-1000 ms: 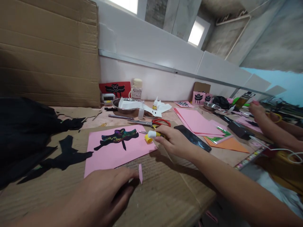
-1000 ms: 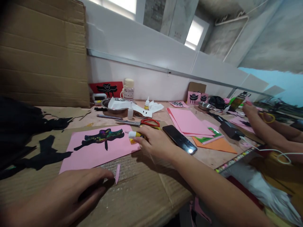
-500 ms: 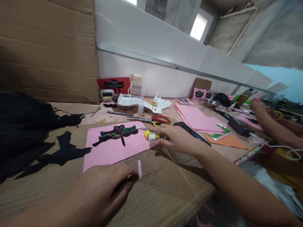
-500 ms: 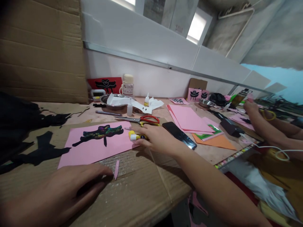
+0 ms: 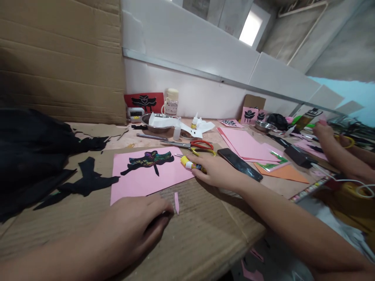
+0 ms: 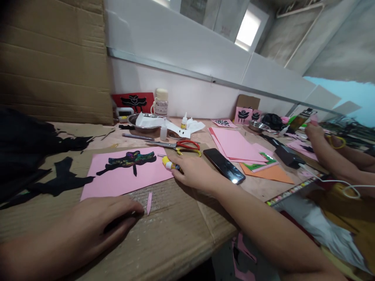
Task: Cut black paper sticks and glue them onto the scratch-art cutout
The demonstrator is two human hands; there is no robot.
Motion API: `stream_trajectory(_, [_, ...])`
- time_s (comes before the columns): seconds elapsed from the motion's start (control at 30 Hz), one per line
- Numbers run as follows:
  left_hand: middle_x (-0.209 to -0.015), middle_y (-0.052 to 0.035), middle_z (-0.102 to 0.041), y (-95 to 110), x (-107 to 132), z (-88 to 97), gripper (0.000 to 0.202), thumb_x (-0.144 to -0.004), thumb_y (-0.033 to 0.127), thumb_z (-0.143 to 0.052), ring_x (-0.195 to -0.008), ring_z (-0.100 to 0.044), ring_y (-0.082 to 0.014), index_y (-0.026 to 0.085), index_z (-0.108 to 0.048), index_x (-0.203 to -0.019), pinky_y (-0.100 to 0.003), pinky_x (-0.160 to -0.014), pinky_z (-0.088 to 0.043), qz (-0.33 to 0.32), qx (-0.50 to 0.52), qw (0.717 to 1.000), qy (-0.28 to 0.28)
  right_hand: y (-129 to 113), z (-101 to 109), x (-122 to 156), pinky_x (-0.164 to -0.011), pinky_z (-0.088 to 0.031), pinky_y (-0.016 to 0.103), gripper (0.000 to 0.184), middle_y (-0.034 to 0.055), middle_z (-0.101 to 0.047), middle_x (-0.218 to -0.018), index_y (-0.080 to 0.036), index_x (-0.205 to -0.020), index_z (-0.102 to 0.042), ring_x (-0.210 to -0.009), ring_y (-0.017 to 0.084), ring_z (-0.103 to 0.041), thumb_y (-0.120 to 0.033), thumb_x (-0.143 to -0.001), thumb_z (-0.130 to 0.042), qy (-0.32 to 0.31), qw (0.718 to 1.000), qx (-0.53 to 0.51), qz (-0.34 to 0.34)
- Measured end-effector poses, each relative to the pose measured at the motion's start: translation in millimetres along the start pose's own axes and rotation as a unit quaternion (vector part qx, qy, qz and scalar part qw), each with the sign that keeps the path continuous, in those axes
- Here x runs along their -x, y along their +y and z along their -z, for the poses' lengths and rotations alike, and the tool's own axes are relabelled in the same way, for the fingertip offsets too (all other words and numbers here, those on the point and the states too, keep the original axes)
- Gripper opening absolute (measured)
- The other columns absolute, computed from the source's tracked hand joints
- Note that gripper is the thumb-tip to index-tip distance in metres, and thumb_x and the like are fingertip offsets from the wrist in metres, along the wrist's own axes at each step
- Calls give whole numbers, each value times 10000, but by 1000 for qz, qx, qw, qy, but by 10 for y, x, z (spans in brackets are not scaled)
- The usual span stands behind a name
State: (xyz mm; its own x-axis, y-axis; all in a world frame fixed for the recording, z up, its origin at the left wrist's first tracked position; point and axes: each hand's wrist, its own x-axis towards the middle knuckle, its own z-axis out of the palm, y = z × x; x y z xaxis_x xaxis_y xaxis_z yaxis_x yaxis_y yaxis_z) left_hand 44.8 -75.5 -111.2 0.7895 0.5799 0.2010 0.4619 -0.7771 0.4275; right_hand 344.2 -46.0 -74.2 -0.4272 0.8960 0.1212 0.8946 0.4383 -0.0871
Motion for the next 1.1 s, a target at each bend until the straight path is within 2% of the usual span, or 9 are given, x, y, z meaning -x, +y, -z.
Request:
stream_trajectory(0.1, [-995, -11, -872, 2, -5, -1, 349, -1036, 259, -460, -840, -829, -239, 290, -798, -1117, -327, -701, -578, -11, -3, 1000, 9, 32, -29, -18, -873, -563, 417, 417, 189, -796, -1240, -219, -1482, -733, -1058, 351, -757, -313, -1111, -567, 11, 1000, -1, -11])
stream_trajectory(0.2, [-992, -8, -871, 13, -3, 7, 348, -1034, 255, -461, -843, -828, -238, 290, -798, -1113, -328, -710, -574, -6, -1, 1000, 7, 61, -52, -25, -900, -573, 424, 451, 161, -799, -1235, -258, -1531, -698, -1067, 338, -761, -271, -1090, -604, 33, 999, -20, -17])
stream_trajectory(0.37, [-1002, -12, -866, 29, -13, 20, 349, -1031, 249, -456, -833, -815, -236, 289, -792, -1117, -328, -702, -563, 1, 10, 1000, -2, 117, -107, -28, -1012, -586, 476, 392, 170, -760, -1415, -206, -1461, -689, -1219, 342, -743, -297, -1087, -616, 111, 990, -88, -30])
stream_trajectory(0.47, [-1021, -14, -861, 14, -13, 4, 338, -1035, 248, -463, -863, -813, -244, 283, -789, -1116, -341, -735, -569, 1, 9, 1000, -6, 127, -145, -23, -984, -609, 495, 403, 199, -758, -1361, -163, -1447, -638, -1175, 342, -743, -316, -1074, -626, 163, 978, -123, -44])
stream_trajectory(0.53, [-1031, -17, -862, 6, -10, -3, 339, -1034, 244, -464, -879, -816, -248, 280, -788, -1125, -347, -750, -570, 0, 7, 1000, -2, 107, -148, -8, -1008, -610, 493, 514, 185, -746, -1354, -184, -1547, -549, -1191, 329, -733, -306, -1058, -648, 182, 972, -140, -40])
stream_trajectory(0.63, [-1017, -14, -863, 7, -11, 2, 341, -1030, 233, -465, -850, -813, -240, 284, -786, -1133, -339, -725, -557, -6, 8, 1000, -1, 48, -110, 23, -1094, -580, 498, 672, 148, -683, -1481, -303, -1704, -408, -1309, 317, -694, -273, -1070, -627, 168, 976, -140, -5])
stream_trajectory(0.7, [-1009, -13, -863, 11, -13, 5, 338, -1028, 228, -467, -841, -812, -239, 285, -785, -1127, -337, -720, -553, -8, 8, 1000, 1, 17, -81, 34, -1108, -574, 514, 656, 136, -666, -1515, -341, -1701, -446, -1344, 327, -681, -235, -1070, -593, 141, 982, -127, 19])
stream_trajectory(0.83, [-1027, -13, -864, 7, -2, -7, 331, -1032, 230, -471, -866, -814, -248, 286, -782, -1133, -345, -739, -557, -13, -1, 1000, 7, 21, -90, 23, -1078, -594, 519, 607, 146, -713, -1480, -285, -1613, -568, -1299, 336, -715, -189, -1015, -590, 131, 984, -117, 27])
stream_trajectory(1.1, [-1007, -21, -858, 3, -11, -11, 311, -1028, 226, -487, -853, -813, -258, 275, -780, -1121, -349, -732, -560, -19, 4, 1000, 10, -11, -151, 64, -1073, -579, 489, 631, 166, -723, -1512, -224, -1590, -553, -1280, 332, -736, -179, -964, -622, 130, 984, -122, 15])
